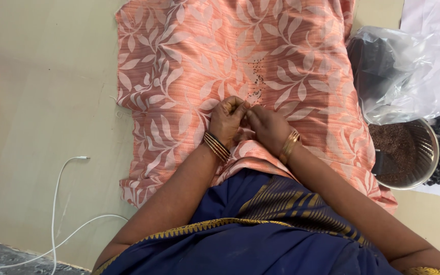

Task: The person sorts small seeds or grains from a pile into a bowl while sitting on a cloth.

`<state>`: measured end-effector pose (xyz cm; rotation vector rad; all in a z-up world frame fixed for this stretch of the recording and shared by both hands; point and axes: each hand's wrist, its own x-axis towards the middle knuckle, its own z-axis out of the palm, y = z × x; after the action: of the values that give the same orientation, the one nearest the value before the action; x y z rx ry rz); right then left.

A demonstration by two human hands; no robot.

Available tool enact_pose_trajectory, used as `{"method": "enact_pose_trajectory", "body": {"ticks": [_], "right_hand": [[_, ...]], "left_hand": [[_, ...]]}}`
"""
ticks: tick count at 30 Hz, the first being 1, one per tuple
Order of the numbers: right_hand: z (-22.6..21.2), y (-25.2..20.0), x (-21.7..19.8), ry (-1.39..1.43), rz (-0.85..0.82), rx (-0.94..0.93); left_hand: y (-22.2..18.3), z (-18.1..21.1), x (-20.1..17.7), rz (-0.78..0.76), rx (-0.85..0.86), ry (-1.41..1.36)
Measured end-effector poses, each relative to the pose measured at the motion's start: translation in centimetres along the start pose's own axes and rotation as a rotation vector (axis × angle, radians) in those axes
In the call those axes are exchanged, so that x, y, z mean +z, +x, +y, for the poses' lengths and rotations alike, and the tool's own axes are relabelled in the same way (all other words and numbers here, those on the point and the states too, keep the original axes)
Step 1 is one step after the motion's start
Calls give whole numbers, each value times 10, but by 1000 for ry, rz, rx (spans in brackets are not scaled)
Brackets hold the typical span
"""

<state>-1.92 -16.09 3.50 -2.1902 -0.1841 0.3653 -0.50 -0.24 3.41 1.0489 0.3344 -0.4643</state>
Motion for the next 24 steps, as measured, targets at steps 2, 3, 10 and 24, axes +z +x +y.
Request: {"method": "enact_pose_trajectory", "body": {"ticks": [2, 3, 10, 24], "right_hand": [[-4, 0, 0, -22, -1, -37], [-5, 0, 0, -44, 1, -70], [-11, -5, -9, -190, 14, -261], [69, 7, 11, 1229, -285, 329]], "left_hand": [[18, -27, -13, -65, 113, -20], [28, -40, -20, -136, 222, -40], [21, -23, -13, 61, 43, 37], [16, -24, -10, -27, 153, 113]]}}
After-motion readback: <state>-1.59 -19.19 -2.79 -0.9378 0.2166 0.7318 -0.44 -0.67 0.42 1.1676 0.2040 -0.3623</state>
